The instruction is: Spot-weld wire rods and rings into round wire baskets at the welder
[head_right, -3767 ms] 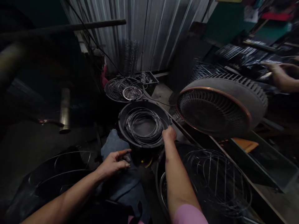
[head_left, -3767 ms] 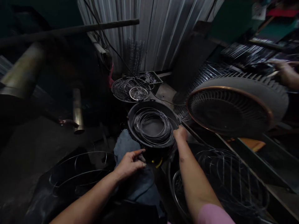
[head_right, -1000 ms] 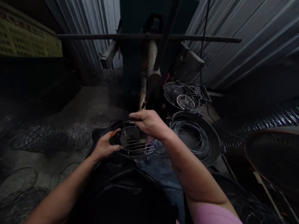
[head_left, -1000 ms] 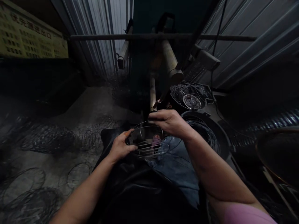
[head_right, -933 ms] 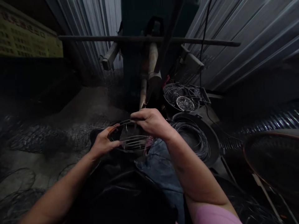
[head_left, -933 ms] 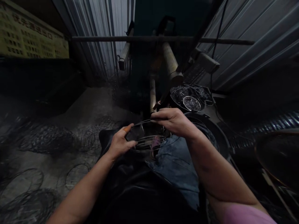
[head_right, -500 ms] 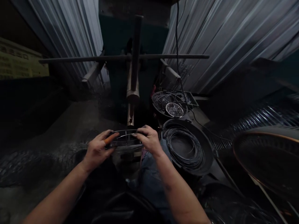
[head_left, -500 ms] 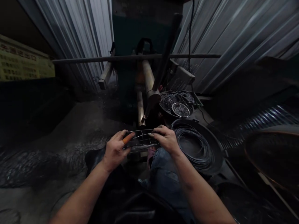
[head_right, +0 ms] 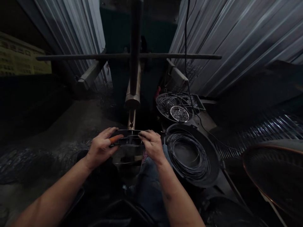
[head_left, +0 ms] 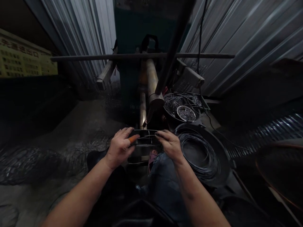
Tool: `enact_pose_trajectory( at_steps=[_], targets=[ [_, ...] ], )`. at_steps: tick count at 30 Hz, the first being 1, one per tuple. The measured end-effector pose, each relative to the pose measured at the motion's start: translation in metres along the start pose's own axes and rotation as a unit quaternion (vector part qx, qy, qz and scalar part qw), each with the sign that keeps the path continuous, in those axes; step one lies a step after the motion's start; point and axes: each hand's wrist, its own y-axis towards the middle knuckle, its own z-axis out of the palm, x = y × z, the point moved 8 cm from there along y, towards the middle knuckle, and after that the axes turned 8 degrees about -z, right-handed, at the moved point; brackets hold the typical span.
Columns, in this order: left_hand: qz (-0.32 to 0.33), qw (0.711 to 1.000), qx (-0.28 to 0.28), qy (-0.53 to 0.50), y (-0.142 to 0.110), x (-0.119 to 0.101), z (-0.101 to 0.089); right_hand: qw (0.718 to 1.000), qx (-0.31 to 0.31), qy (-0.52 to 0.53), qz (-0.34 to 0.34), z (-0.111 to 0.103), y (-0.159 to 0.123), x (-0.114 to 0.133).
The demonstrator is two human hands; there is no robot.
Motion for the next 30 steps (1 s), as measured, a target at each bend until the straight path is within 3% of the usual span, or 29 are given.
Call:
enact_pose_trajectory(
  at_steps=[5,8,18,30],
  targets=[
    [-0.019,0.999,-0.013,-0.028,0.000,0.004,0.000,0.992,-0.115,0.047,-0.020,-0.011,-0.001,0.004],
    [-0.020,0.999,-0.016,-0.038,0.000,0.008,0.002,0.987,-0.148,0.051,-0.035,-0.010,-0.001,0.001],
    [-0.009,0.999,-0.031,-0.029,0.009,0.027,0.010,0.984,-0.166,0.037,-0.049,-0.002,0.015,-0.007],
    [0.008,0.998,-0.045,-0.036,0.017,0.030,0.009,0.984,-0.170,0.030,-0.054,0.001,0.023,-0.004]
  ],
)
